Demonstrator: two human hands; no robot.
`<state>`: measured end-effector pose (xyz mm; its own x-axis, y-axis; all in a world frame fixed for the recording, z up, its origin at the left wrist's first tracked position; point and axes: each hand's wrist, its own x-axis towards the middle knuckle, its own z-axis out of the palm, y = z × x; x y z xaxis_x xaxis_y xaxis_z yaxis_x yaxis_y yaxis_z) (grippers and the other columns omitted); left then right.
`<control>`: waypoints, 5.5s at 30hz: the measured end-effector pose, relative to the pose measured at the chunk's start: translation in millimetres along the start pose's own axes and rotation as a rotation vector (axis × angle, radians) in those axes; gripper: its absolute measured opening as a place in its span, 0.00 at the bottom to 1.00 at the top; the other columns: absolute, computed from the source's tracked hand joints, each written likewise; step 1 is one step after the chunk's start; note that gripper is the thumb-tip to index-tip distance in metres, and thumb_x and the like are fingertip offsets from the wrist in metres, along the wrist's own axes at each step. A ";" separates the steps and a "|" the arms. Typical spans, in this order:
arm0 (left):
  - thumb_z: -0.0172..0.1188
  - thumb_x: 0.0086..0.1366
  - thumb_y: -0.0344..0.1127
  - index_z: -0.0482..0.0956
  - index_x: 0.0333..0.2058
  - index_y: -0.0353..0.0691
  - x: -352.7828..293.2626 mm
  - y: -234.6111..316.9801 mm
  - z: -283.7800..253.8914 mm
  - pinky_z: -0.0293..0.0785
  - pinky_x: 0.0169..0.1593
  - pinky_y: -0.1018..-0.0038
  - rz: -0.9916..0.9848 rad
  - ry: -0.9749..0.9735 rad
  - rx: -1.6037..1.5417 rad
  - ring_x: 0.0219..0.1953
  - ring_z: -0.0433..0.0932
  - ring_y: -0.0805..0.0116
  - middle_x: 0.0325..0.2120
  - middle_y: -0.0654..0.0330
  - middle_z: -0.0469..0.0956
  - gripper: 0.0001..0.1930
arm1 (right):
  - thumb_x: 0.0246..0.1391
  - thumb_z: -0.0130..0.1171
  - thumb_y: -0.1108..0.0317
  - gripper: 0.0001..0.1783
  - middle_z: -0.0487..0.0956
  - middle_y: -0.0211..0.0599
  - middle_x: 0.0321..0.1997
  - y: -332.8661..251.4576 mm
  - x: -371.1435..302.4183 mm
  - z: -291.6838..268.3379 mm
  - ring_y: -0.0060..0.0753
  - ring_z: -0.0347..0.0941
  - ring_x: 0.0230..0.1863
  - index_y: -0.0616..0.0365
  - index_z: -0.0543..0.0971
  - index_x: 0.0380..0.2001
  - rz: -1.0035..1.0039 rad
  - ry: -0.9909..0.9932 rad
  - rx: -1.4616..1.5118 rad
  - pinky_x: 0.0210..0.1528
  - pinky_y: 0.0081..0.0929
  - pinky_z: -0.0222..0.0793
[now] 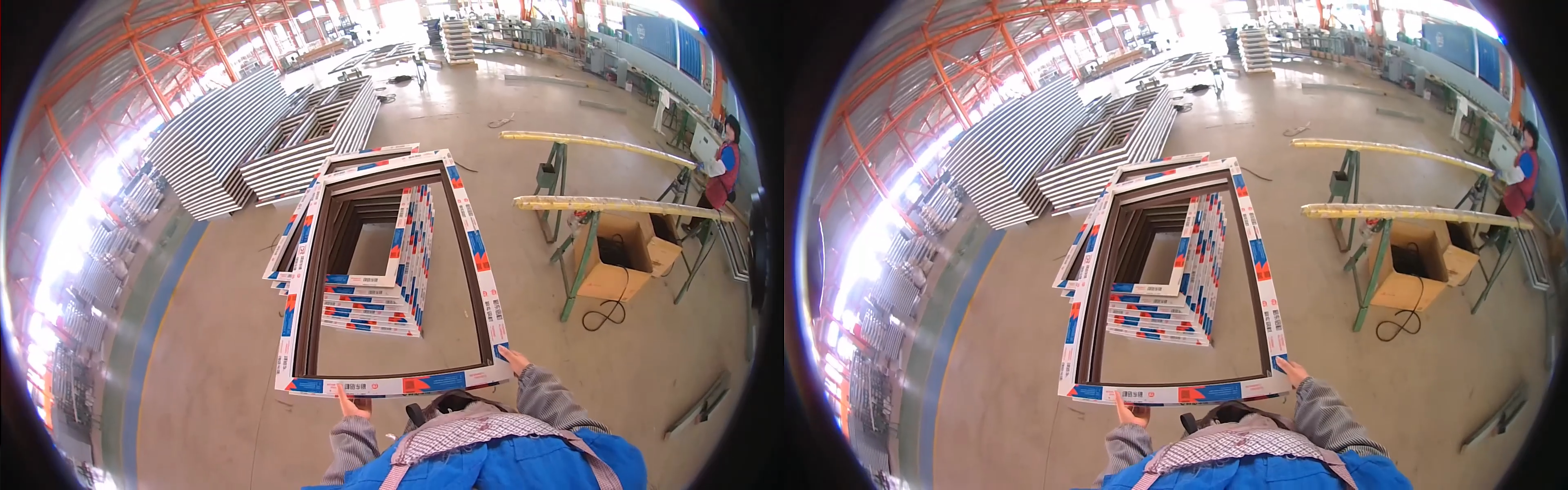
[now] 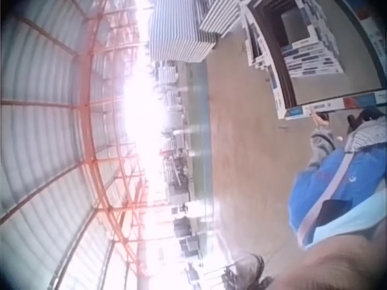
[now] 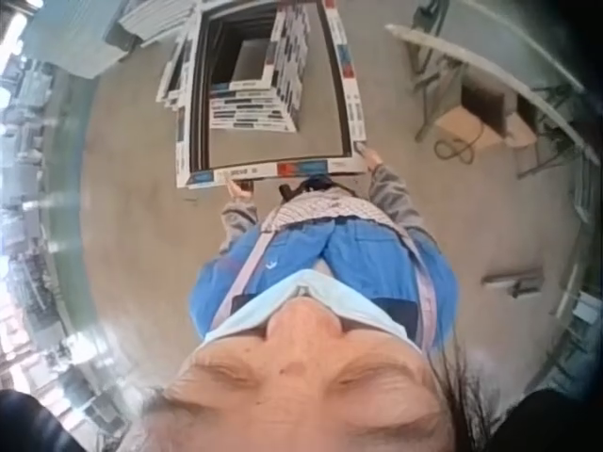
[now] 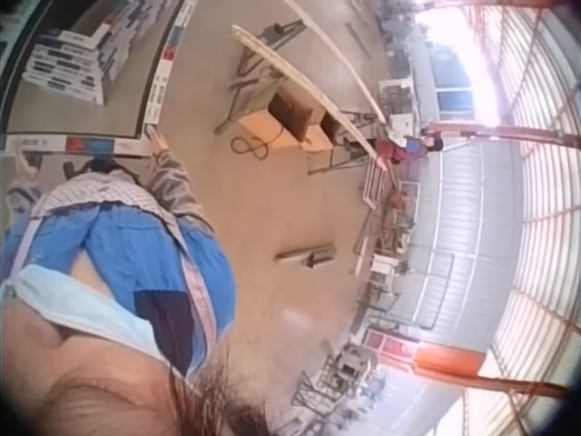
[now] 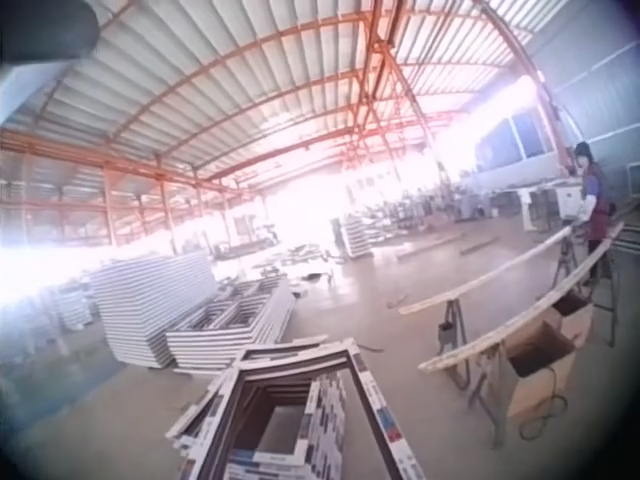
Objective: Inserting a rubber gasket seal into a metal window frame profile.
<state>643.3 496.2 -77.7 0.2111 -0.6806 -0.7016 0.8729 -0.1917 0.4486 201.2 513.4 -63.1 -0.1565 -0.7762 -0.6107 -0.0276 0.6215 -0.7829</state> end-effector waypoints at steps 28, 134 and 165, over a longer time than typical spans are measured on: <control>0.63 0.45 0.56 0.69 0.41 0.50 -20.2 -63.1 29.9 0.68 0.44 0.61 -0.101 0.024 -0.075 0.42 0.69 0.64 0.39 0.64 0.70 0.27 | 0.40 0.51 0.33 0.33 0.71 0.28 0.16 12.5 16.8 5.8 0.20 0.61 0.13 0.56 0.77 0.29 0.085 -0.087 0.234 0.14 0.19 0.52; 0.40 0.55 0.62 0.69 0.44 0.46 127.1 5.0 89.2 0.72 0.40 0.56 0.025 -0.737 0.191 0.40 0.74 0.58 0.40 0.56 0.73 0.29 | 0.30 0.49 0.25 0.51 0.74 0.45 0.43 -36.6 0.6 -28.1 0.37 0.69 0.45 0.66 0.74 0.41 0.010 0.203 -0.164 0.47 0.27 0.62; 0.39 0.55 0.64 0.68 0.46 0.47 -80.5 -385.8 489.5 0.70 0.43 0.54 0.281 -0.725 0.200 0.42 0.72 0.58 0.42 0.56 0.71 0.30 | 0.34 0.44 0.24 0.44 0.75 0.34 0.42 -125.8 125.7 -564.6 0.30 0.73 0.39 0.51 0.76 0.42 0.042 0.036 -0.021 0.40 0.28 0.67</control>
<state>74.2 278.8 76.6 0.0129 -0.9989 -0.0446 0.7197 -0.0217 0.6940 -372.4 397.2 25.7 -0.1935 -0.7453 -0.6381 -0.0406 0.6559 -0.7538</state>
